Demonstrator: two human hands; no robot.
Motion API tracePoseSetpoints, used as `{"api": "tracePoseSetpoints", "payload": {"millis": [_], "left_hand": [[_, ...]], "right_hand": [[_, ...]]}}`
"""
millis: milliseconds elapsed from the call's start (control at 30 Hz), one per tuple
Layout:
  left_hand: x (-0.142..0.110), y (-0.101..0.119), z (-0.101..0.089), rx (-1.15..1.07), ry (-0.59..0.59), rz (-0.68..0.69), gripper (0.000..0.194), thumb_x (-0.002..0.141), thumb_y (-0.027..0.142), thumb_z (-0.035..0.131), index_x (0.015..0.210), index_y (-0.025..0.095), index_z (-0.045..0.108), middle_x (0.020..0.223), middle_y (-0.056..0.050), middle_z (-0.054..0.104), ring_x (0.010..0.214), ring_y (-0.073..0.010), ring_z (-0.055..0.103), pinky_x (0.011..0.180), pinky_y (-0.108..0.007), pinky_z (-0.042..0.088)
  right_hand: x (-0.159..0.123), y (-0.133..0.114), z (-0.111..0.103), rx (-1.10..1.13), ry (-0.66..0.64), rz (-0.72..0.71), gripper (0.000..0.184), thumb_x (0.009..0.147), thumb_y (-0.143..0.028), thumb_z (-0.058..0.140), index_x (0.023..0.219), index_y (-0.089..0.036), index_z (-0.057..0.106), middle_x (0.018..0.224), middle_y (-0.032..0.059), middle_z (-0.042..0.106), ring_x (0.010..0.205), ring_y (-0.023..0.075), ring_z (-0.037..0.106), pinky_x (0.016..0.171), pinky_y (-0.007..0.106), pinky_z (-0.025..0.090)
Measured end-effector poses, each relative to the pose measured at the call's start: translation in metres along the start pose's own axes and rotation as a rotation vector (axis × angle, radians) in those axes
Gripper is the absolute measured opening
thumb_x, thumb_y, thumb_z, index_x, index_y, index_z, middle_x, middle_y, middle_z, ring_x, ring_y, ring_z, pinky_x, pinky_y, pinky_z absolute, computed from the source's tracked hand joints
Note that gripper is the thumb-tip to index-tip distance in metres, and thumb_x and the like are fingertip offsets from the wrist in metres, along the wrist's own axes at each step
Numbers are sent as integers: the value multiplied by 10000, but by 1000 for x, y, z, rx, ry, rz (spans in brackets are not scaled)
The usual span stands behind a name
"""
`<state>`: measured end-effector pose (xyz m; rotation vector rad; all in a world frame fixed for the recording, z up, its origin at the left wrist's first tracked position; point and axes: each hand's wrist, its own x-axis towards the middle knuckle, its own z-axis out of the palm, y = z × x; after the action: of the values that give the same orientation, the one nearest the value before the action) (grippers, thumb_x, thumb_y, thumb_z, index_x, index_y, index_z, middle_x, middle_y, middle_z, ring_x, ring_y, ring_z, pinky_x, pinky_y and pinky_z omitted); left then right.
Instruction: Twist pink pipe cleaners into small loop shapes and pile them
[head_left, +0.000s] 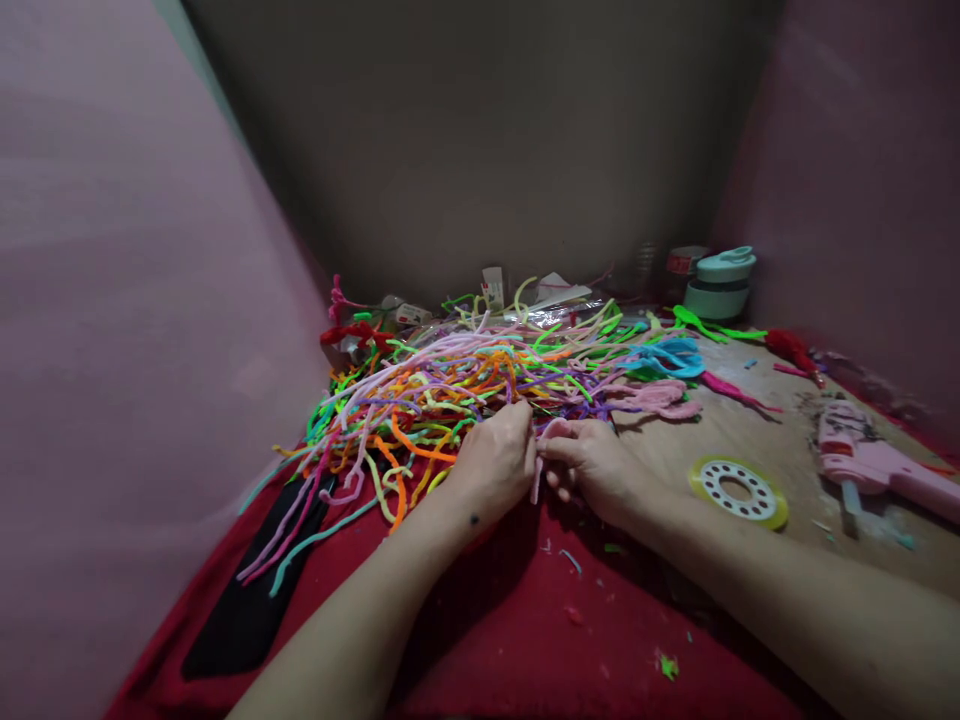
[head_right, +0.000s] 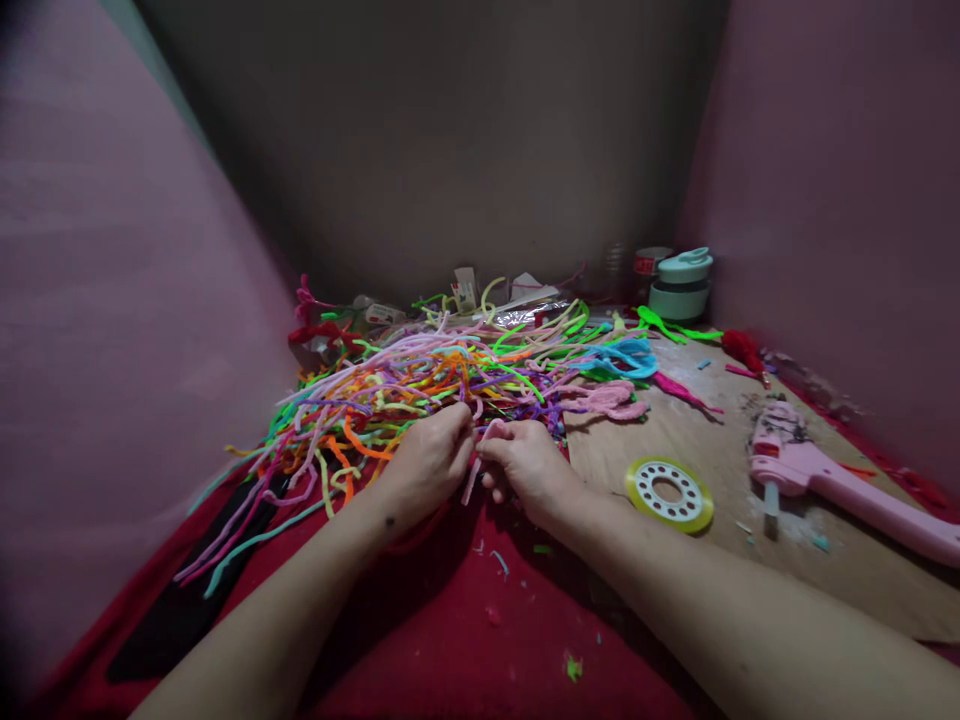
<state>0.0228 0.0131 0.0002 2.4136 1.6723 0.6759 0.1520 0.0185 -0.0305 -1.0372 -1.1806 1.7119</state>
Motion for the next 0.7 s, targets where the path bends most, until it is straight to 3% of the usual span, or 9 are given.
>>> {"api": "tracePoseSetpoints", "payload": {"millis": [100,300,433,500,600,700], "left_hand": [[-1,0,-2,108,1,16,105,812,183,388,715,196,427,690,-7,495,593,-132,444,576,-250,317],[2,1,-4,-34,104,-58,200,838,197,370,640,199,399,600,12,462,551,-116,425,560,-228,326],[1,2,-3,40,128,5,164,812,183,402,650,191,433,653,-9,509,580,-123,448,570,-242,320],[2,1,-4,-104,127,-60,178,803,202,421,626,188,435,596,0,507,548,-115,456,551,-235,321],[6,-1,-7,-530,106,-299,191,805,260,425,632,186,452,456,35,469,415,-90,423,465,-210,309],[8,-1,-10,-854,16,-450,180,790,320,468,685,175,484,444,50,474,344,-68,375,384,-190,261]], "right_hand": [[-1,-1,1,4,-6,8,109,652,-220,553,579,-161,496,405,-45,487,299,63,394,302,176,266],[-3,-7,-2,1,24,-40,178,686,-292,579,592,-176,482,401,-58,470,303,66,381,297,181,256],[-4,-8,-2,-67,23,-48,180,696,-281,562,570,-174,491,387,-49,462,289,68,362,288,191,212],[-4,-8,-2,-42,22,-68,173,693,-278,567,575,-174,496,394,-48,462,295,68,366,293,192,224],[-1,-6,-5,21,41,-101,162,675,-267,589,580,-173,498,411,-53,460,311,65,372,304,190,256],[3,-4,-8,78,72,-129,145,661,-250,602,588,-172,503,444,-52,469,337,63,374,315,189,285]]}}
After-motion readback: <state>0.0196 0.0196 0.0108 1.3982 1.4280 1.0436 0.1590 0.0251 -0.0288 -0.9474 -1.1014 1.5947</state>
